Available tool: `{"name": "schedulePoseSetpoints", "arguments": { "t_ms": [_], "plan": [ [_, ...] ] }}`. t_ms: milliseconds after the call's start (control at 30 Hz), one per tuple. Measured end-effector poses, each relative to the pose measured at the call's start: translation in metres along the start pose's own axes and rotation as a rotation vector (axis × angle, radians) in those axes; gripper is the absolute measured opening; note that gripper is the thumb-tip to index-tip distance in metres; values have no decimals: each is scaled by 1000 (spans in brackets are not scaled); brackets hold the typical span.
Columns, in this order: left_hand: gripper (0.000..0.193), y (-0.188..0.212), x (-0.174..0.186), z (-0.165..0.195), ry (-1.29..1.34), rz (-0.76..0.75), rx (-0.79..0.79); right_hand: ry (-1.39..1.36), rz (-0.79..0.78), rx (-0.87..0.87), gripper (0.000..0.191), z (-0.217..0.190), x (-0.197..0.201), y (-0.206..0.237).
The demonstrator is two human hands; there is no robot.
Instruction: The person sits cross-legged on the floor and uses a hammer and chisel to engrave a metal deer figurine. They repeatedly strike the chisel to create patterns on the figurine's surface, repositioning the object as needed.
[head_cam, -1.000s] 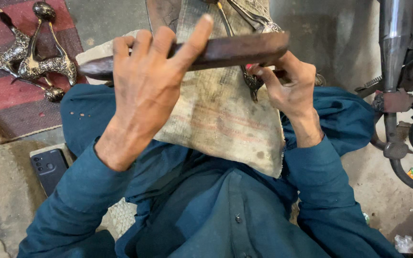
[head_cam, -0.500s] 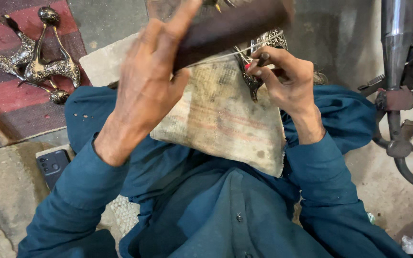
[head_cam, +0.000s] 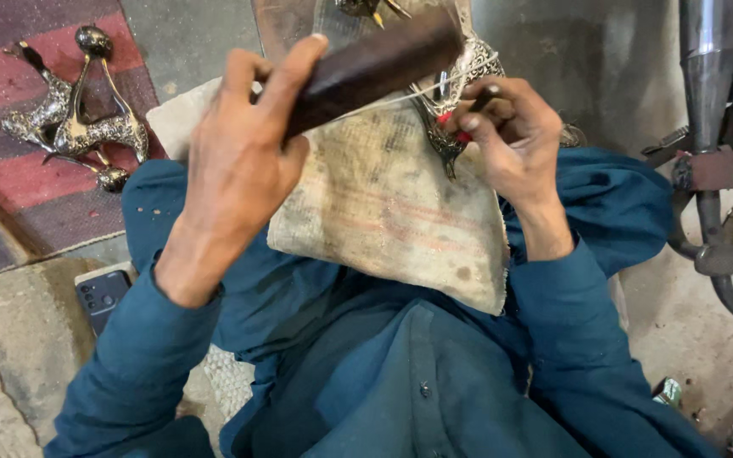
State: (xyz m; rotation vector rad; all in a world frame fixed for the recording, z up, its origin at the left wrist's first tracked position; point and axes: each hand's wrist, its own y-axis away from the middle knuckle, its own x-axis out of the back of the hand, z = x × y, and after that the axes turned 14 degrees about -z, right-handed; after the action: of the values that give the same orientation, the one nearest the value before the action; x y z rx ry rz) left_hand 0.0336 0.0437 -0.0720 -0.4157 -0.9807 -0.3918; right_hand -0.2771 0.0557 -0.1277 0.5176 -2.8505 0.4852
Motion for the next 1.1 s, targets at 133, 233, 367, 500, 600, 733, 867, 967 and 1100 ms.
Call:
{"name": "schedulePoseSetpoints", "arguments": {
  "t_ms": [133,233,367,500,600,733,867,967,1100],
  "plan": [
    [78,13,-4,4,261,8,-70,45,74,-54,22,-1,-7,16],
    [79,18,-11,11,335,-44,-24,71,120,-22,19,2,-14,17],
    [80,21,-11,18,351,-31,-107,72,185,68,13,6,-25,18],
    [80,19,-4,23,233,-13,-129,52,216,68,14,6,-28,20],
    [82,18,0,26,163,-16,-119,39,236,67,16,6,-28,21],
    [83,13,3,30,3,-42,-76,126,203,67,19,5,-25,21],
    [81,6,2,32,-353,67,-123,384,169,113,21,4,-22,19],
    [75,0,1,33,-464,117,-173,436,248,27,19,4,-24,18],
    [74,-2,-1,35,-473,110,-190,412,202,127,21,6,-23,19]
  ]
}}
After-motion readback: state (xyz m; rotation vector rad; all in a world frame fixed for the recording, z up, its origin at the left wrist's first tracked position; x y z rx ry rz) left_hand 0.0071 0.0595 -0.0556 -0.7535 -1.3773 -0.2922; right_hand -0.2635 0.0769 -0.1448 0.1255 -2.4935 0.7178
